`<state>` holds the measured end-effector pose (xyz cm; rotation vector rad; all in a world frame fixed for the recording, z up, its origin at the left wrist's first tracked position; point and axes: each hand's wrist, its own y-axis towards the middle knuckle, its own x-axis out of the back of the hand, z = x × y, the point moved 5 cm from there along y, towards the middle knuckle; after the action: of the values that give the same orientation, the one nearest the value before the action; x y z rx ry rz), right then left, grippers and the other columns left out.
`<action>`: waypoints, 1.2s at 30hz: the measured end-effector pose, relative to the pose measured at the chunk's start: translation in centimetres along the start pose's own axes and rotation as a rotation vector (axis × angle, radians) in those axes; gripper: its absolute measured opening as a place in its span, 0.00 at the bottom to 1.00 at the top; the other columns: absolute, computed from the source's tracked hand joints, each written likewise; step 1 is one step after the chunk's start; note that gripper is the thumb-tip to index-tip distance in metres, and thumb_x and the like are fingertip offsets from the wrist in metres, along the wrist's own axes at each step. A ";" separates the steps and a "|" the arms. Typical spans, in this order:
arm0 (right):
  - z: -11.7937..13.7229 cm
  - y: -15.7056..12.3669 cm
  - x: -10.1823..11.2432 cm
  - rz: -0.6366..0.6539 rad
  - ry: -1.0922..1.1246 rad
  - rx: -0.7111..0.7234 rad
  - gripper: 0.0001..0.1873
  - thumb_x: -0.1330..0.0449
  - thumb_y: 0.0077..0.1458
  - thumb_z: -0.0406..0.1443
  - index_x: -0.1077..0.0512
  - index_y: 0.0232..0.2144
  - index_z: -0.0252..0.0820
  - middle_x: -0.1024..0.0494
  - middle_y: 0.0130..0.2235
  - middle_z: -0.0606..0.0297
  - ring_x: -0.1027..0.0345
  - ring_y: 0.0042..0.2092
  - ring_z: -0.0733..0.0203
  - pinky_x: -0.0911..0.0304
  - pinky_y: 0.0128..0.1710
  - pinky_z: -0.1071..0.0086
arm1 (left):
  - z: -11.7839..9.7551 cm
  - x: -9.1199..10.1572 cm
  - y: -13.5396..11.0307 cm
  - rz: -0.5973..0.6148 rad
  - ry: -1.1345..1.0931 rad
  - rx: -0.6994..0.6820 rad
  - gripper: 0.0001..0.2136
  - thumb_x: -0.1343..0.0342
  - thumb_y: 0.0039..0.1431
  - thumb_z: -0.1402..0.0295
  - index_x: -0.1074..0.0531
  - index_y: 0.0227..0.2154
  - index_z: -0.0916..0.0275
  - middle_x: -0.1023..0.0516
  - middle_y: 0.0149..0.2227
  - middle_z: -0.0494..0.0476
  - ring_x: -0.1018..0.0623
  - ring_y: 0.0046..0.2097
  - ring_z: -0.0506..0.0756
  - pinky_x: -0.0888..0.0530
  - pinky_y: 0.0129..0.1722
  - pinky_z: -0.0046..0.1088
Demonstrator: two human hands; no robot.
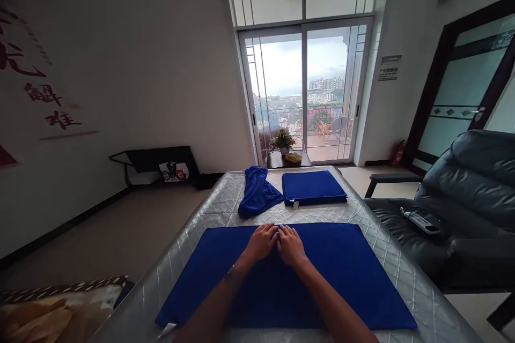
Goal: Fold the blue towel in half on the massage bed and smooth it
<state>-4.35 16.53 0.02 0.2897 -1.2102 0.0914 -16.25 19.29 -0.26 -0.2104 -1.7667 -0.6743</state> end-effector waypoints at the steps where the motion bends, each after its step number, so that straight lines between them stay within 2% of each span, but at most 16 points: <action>1: 0.3 0.2 -0.7 0.015 0.009 -0.022 0.29 0.56 0.67 0.40 0.36 0.65 0.40 0.37 0.68 0.57 0.50 0.70 0.54 0.58 0.69 0.57 | 0.2 -0.7 -0.1 0.018 0.006 0.034 0.19 0.57 0.73 0.60 0.29 0.58 0.58 0.28 0.62 0.61 0.31 0.64 0.59 0.36 0.65 0.41; 4: -0.8 0.4 -1.6 0.076 0.014 -0.051 0.32 0.59 0.68 0.45 0.43 0.69 0.40 0.45 0.71 0.58 0.58 0.72 0.54 0.64 0.71 0.55 | 3.1 -1.8 -1.0 0.100 0.041 0.126 0.23 0.59 0.73 0.56 0.35 0.65 0.56 0.36 0.68 0.61 0.38 0.69 0.61 0.41 0.68 0.46; 7: -4.2 -0.1 -1.0 0.116 -0.024 -0.067 0.34 0.61 0.68 0.49 0.46 0.70 0.44 0.48 0.72 0.61 0.61 0.73 0.56 0.66 0.71 0.56 | 8.3 -1.3 -2.9 0.157 0.094 0.226 0.27 0.62 0.73 0.52 0.41 0.68 0.56 0.41 0.70 0.61 0.42 0.71 0.62 0.44 0.69 0.48; 12: -14.2 -2.4 1.8 0.076 -0.171 -0.241 0.33 0.61 0.68 0.48 0.46 0.70 0.46 0.48 0.72 0.63 0.59 0.72 0.56 0.63 0.70 0.54 | 18.1 1.3 -7.2 0.183 0.207 0.444 0.28 0.63 0.73 0.54 0.44 0.69 0.59 0.45 0.71 0.64 0.45 0.71 0.63 0.46 0.68 0.51; 14: -18.3 -3.6 2.9 0.051 -0.232 -0.314 0.33 0.61 0.68 0.47 0.46 0.70 0.44 0.47 0.72 0.61 0.58 0.72 0.54 0.62 0.70 0.53 | 20.8 1.9 -8.5 0.176 0.239 0.500 0.28 0.62 0.73 0.55 0.44 0.69 0.61 0.45 0.71 0.67 0.45 0.71 0.64 0.46 0.68 0.50; 16: -21.6 -4.6 3.7 0.035 -0.270 -0.370 0.34 0.60 0.67 0.46 0.47 0.71 0.40 0.47 0.72 0.58 0.58 0.72 0.53 0.61 0.70 0.52 | 22.5 2.2 -9.3 0.163 0.245 0.538 0.28 0.62 0.72 0.55 0.44 0.69 0.61 0.45 0.71 0.67 0.45 0.71 0.64 0.45 0.68 0.50; 19: -24.8 -5.6 4.0 0.059 -0.277 -0.437 0.36 0.61 0.66 0.47 0.50 0.71 0.39 0.50 0.72 0.58 0.59 0.72 0.52 0.60 0.70 0.51 | 23.4 2.0 -9.6 0.162 0.232 0.576 0.29 0.63 0.72 0.51 0.44 0.69 0.59 0.45 0.71 0.66 0.44 0.71 0.64 0.45 0.68 0.51; 23: -26.6 -5.9 3.6 0.078 -0.273 -0.486 0.37 0.63 0.66 0.49 0.52 0.72 0.39 0.52 0.73 0.59 0.60 0.73 0.53 0.60 0.70 0.51 | 23.3 1.8 -9.6 0.168 0.214 0.581 0.30 0.63 0.72 0.50 0.45 0.70 0.61 0.46 0.71 0.66 0.45 0.72 0.64 0.46 0.68 0.51; 31: -27.6 -6.0 2.7 0.001 -0.306 -0.457 0.37 0.64 0.65 0.46 0.50 0.71 0.37 0.50 0.73 0.58 0.59 0.73 0.53 0.59 0.70 0.51 | 22.9 2.1 -9.8 0.152 0.174 0.599 0.31 0.64 0.72 0.50 0.46 0.70 0.61 0.46 0.72 0.65 0.46 0.72 0.64 0.48 0.69 0.52; 36: -27.0 -6.2 3.3 -0.021 -0.326 -0.466 0.35 0.63 0.66 0.45 0.49 0.71 0.41 0.47 0.72 0.58 0.58 0.72 0.53 0.57 0.69 0.49 | 22.4 2.5 -9.8 0.120 0.152 0.580 0.31 0.63 0.71 0.50 0.45 0.70 0.62 0.45 0.71 0.66 0.45 0.71 0.66 0.47 0.68 0.53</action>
<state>22.73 17.56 -6.66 -0.0963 -1.5096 -0.2633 -40.16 22.92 -4.79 0.1292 -1.7122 -0.0721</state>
